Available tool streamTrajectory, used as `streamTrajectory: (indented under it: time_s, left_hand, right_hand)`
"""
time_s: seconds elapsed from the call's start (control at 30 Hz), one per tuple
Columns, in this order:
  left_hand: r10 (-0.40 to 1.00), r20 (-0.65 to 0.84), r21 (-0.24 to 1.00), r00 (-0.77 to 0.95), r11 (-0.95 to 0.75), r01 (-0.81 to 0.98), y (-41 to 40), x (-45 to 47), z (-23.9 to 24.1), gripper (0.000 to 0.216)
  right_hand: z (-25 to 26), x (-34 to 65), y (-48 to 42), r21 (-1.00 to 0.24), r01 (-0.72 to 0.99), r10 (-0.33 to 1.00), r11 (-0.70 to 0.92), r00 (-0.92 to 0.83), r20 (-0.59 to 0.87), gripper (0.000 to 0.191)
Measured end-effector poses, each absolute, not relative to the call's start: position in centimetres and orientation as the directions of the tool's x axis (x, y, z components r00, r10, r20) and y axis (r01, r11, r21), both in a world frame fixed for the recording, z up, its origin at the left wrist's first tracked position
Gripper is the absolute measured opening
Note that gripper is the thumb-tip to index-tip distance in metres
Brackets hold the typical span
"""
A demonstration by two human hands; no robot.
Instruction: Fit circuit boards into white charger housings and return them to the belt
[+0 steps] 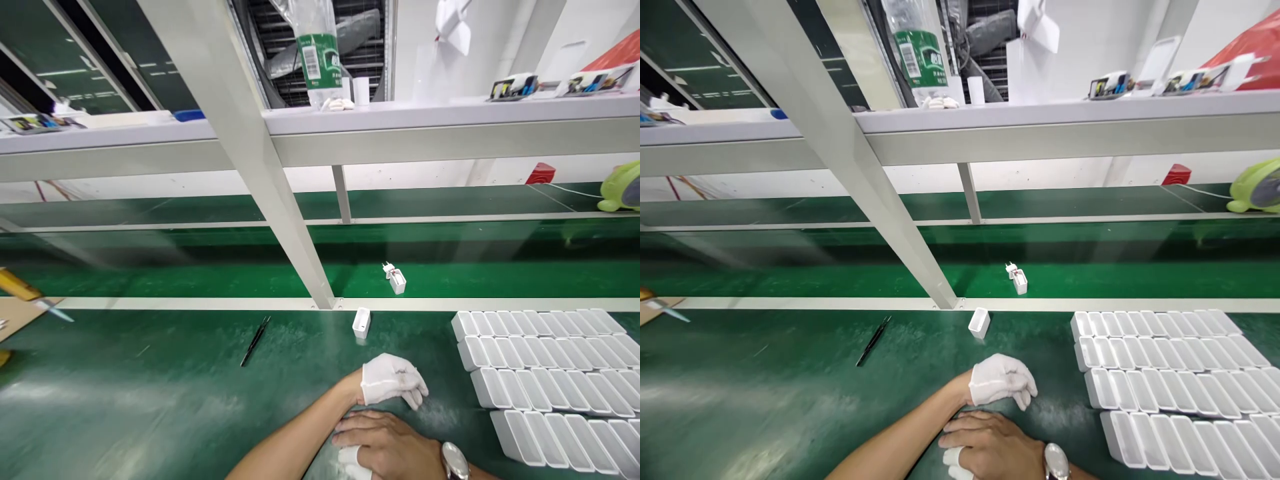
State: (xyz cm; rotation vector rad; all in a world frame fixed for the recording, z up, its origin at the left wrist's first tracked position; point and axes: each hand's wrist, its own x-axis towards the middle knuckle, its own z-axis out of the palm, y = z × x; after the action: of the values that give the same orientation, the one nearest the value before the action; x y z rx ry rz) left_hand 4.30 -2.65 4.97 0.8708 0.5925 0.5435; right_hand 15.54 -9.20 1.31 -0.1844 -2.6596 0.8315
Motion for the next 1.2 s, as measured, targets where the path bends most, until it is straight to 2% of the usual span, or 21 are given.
streamTrajectory:
  time_s: [0.17,0.3,0.47,0.53,0.63,0.67,0.73,0.83,0.9,1.03,1.2]
  left_hand:
    - [0.669,-0.242,0.844,0.703,0.503,-0.189,-2.7,4.6,4.6,0.057]
    - [0.720,-0.243,0.887,0.650,0.437,-0.152,-3.2,4.9,5.2,0.059]
    - [0.807,-0.086,0.995,0.584,0.100,0.007,-3.3,2.6,8.8,0.052]
    - [0.894,0.015,0.999,0.447,-0.027,0.020,-2.7,0.5,10.4,0.049]
    - [0.988,0.147,0.983,0.040,-0.150,0.101,-1.2,-2.9,11.3,0.044]
    - [0.983,0.172,0.978,-0.063,-0.162,0.135,-0.7,-3.8,11.1,0.045]
    - [0.973,0.174,0.970,-0.149,-0.143,0.196,0.1,-5.0,9.9,0.055]
    - [0.986,0.083,0.967,-0.143,-0.044,0.252,0.6,-4.8,7.5,0.074]
    - [0.993,0.030,0.953,-0.114,0.006,0.304,0.7,-3.9,6.5,0.079]
    - [0.991,0.016,0.913,-0.131,0.039,0.407,1.3,-2.1,6.3,0.074]
    - [0.982,-0.008,0.912,-0.191,0.085,0.402,2.1,-2.0,6.8,0.052]
  right_hand:
    - [0.7,15.3,-9.5,-0.465,0.077,0.243,0.882,-0.919,0.310,0.024]
    - [1.3,15.1,-9.5,-0.397,0.072,0.220,0.915,-0.914,0.341,0.030]
    - [2.2,15.1,-9.5,-0.380,0.084,0.219,0.921,-0.919,0.328,0.032]
    - [2.3,15.1,-9.5,-0.374,0.073,0.213,0.924,-0.912,0.350,0.032]
    - [2.4,15.0,-9.5,-0.364,0.052,0.192,0.930,-0.913,0.361,0.032]
    - [2.4,14.9,-9.5,-0.363,0.052,0.191,0.930,-0.914,0.359,0.032]
    - [2.5,14.9,-9.5,-0.363,0.056,0.194,0.930,-0.915,0.355,0.032]
    - [2.2,14.8,-9.5,-0.368,0.057,0.197,0.928,-0.913,0.356,0.033]
    - [1.9,14.7,-9.5,-0.372,0.052,0.194,0.927,-0.914,0.356,0.034]
    - [1.4,14.8,-9.5,-0.367,0.052,0.191,0.929,-0.916,0.353,0.034]
    - [1.5,14.8,-9.4,-0.331,0.053,0.173,0.942,-0.923,0.345,0.033]
